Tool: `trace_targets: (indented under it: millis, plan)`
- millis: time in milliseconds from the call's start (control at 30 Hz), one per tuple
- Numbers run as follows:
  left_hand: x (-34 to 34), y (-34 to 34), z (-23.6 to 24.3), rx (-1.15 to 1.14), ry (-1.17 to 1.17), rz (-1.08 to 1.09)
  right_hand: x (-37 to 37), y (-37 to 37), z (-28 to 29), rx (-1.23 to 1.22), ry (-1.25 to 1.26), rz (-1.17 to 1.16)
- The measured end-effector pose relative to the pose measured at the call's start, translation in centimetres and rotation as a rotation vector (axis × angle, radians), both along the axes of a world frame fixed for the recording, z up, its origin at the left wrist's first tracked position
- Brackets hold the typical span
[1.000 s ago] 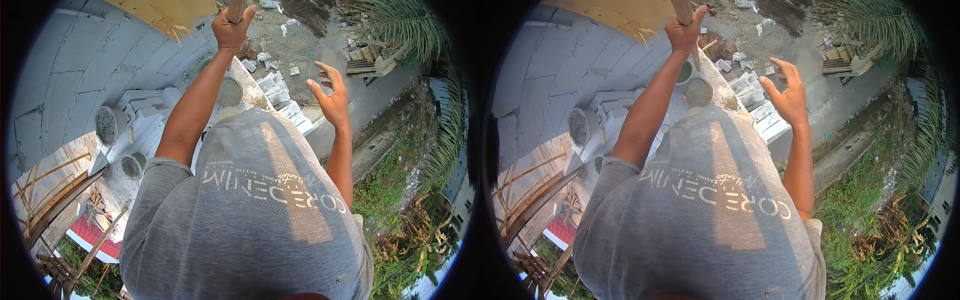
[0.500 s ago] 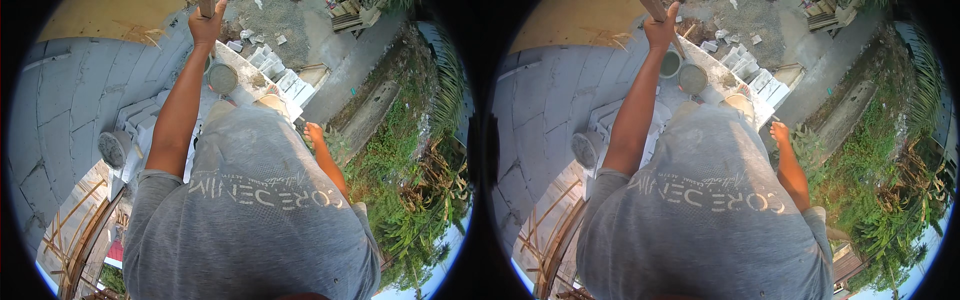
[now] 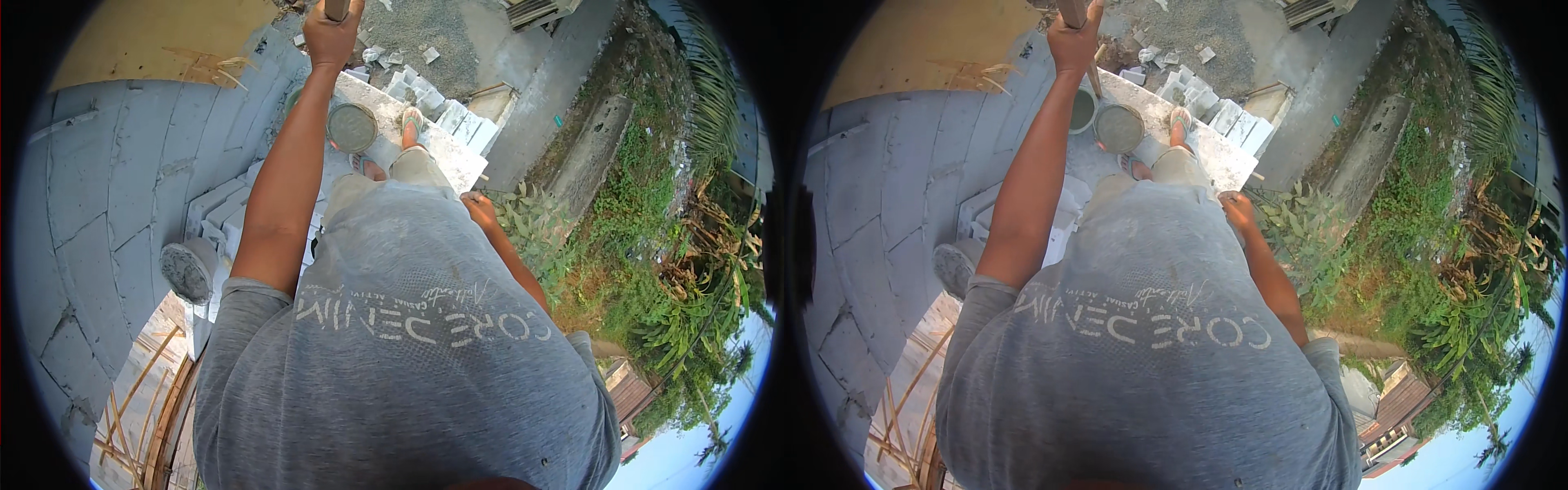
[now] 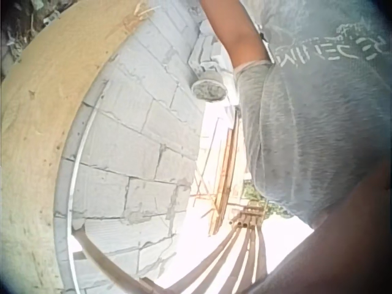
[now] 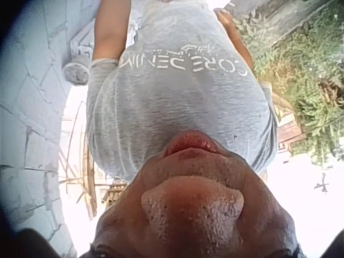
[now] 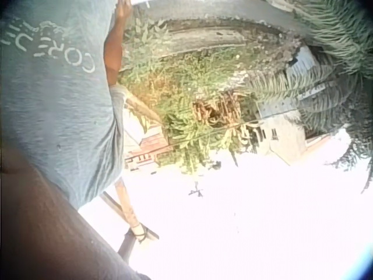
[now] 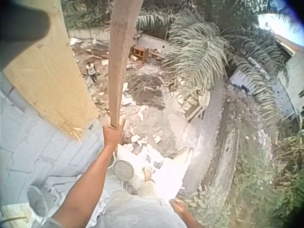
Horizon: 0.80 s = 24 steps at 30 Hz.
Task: The person holds a long wooden board against the top edge of a cinder block wall, moving it back and forth to level the wet cement.
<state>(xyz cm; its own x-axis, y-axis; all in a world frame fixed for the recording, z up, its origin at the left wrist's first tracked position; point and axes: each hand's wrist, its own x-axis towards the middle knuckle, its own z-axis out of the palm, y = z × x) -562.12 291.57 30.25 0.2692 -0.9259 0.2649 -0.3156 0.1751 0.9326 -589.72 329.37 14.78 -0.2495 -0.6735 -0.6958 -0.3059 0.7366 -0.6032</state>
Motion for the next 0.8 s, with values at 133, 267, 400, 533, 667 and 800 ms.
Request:
trace_targets:
  millis: [133,267,400,533,667,800]
  plan:
    - [0.7,0.0,0.9,0.017,0.049,-0.061,-2.4,0.1,-1.8,0.096,-0.177,-0.162]
    - [1.0,-0.3,4.6,-0.052,0.005,-0.210,-4.2,-3.0,-2.5,0.125,-0.123,-0.216]
    - [0.5,-1.9,10.7,-0.239,-0.070,-0.427,-5.3,-7.1,-0.9,0.077,-0.143,-0.210]
    - [-3.0,-2.7,17.1,-0.319,0.084,-0.511,-6.4,-9.6,-0.1,0.001,-0.144,-0.255]
    - [-5.8,-2.9,19.3,-0.284,0.210,-0.499,-7.6,-9.2,-1.2,-0.001,-0.165,-0.285]
    - [-7.7,-2.6,21.1,-0.340,0.226,-0.448,-9.2,-5.9,-4.4,0.086,-0.158,-0.286]
